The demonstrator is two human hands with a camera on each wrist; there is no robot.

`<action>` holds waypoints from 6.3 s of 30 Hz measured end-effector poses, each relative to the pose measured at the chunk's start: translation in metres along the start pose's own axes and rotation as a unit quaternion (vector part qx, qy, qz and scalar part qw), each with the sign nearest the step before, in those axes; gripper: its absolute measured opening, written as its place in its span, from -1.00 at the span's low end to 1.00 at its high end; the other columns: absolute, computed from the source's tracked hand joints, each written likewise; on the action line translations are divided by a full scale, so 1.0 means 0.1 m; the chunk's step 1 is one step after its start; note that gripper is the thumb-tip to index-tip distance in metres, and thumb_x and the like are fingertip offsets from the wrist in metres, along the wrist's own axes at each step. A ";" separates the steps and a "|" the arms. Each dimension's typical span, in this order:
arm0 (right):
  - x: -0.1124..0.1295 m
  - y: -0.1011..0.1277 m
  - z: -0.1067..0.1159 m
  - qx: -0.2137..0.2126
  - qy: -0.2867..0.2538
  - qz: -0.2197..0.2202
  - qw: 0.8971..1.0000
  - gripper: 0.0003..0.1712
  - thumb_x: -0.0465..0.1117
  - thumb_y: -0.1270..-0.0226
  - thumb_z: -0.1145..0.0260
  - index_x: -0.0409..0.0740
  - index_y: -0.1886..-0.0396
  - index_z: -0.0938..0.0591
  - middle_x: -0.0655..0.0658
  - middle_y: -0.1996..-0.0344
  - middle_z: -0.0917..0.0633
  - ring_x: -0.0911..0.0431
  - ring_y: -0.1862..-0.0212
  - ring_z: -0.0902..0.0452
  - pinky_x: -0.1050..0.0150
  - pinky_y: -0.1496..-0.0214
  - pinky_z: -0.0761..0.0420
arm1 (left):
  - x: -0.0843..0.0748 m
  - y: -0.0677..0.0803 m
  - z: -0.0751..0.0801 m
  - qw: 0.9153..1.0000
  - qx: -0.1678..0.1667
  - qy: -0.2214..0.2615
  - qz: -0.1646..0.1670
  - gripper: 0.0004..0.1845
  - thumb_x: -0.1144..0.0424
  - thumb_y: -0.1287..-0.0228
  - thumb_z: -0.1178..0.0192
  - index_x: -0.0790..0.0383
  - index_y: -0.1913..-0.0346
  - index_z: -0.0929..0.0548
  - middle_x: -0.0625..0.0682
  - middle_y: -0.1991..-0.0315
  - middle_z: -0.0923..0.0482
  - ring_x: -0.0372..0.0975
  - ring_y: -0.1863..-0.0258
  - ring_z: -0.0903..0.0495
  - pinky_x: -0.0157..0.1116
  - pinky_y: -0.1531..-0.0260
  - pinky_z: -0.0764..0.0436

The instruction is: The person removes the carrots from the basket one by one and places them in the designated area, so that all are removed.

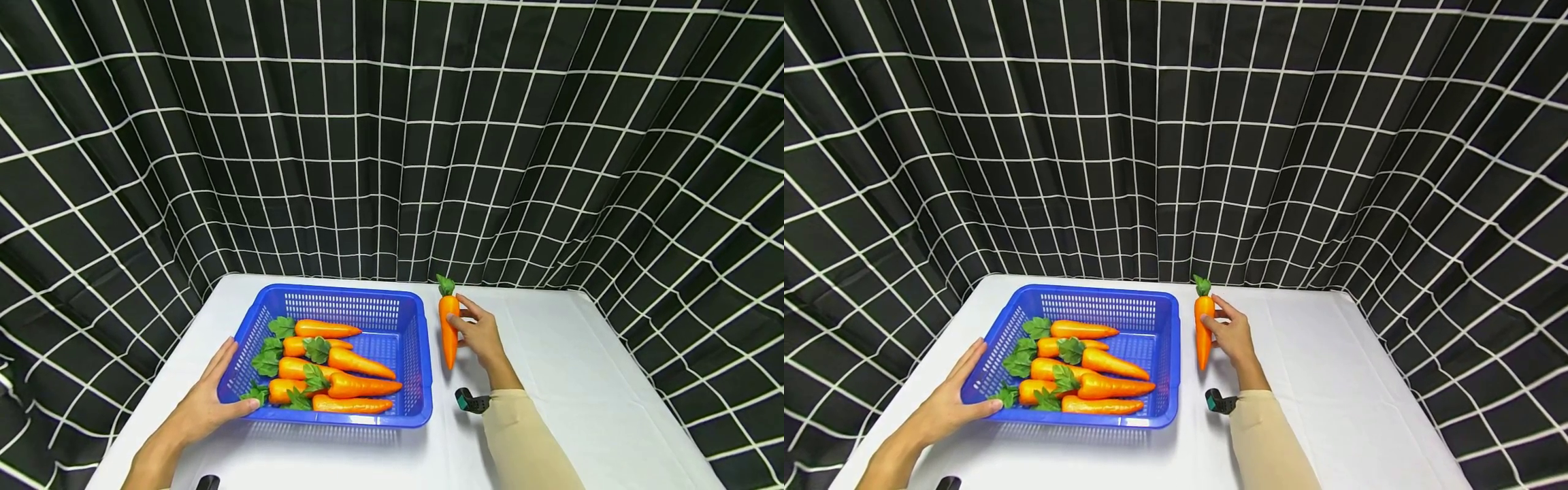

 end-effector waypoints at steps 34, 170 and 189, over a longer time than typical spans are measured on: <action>-0.44 -0.12 -0.08 -0.017 0.214 -0.068 0.974 -0.36 -0.19 -0.20 -0.41 -0.10 -0.31 -0.50 -0.32 0.13 -0.62 -0.05 0.34 -0.55 0.27 0.53 -0.61 | -0.01 0.01 -0.02 1.000 -0.007 0.008 -0.018 0.14 0.19 0.05 -0.47 0.40 -0.50 0.05 0.29 -0.50 0.26 0.27 -0.41 0.21 0.23 -0.25 0.16; 1.91 0.37 -0.94 0.292 -0.355 0.261 0.849 -0.53 -0.44 -0.28 -0.11 -0.05 -0.14 -0.58 -0.27 0.09 -0.58 0.00 0.26 -0.57 0.27 0.33 -0.62 | -0.01 0.02 -0.02 1.000 -0.003 0.009 0.004 0.14 0.20 0.02 -0.46 0.37 -0.51 0.07 0.28 -0.51 0.28 0.27 -0.42 0.23 0.32 -0.22 0.15; 1.25 0.22 -1.49 0.293 -0.233 0.132 0.918 -0.43 -0.39 -0.32 -0.22 -0.40 -0.31 -0.35 -0.39 0.07 -0.55 -0.09 0.26 -0.59 0.24 0.31 -0.65 | -0.02 0.02 -0.05 1.000 0.001 0.008 0.002 0.13 0.20 0.01 -0.46 0.36 -0.51 0.07 0.27 -0.51 0.27 0.27 -0.42 0.23 0.32 -0.22 0.15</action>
Point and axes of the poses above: each hand's wrist, its own y-axis away from the middle knuckle, its own z-axis out of the back of the hand, x = y × z, the point moved 4 cm from there along -y, towards the middle knuckle
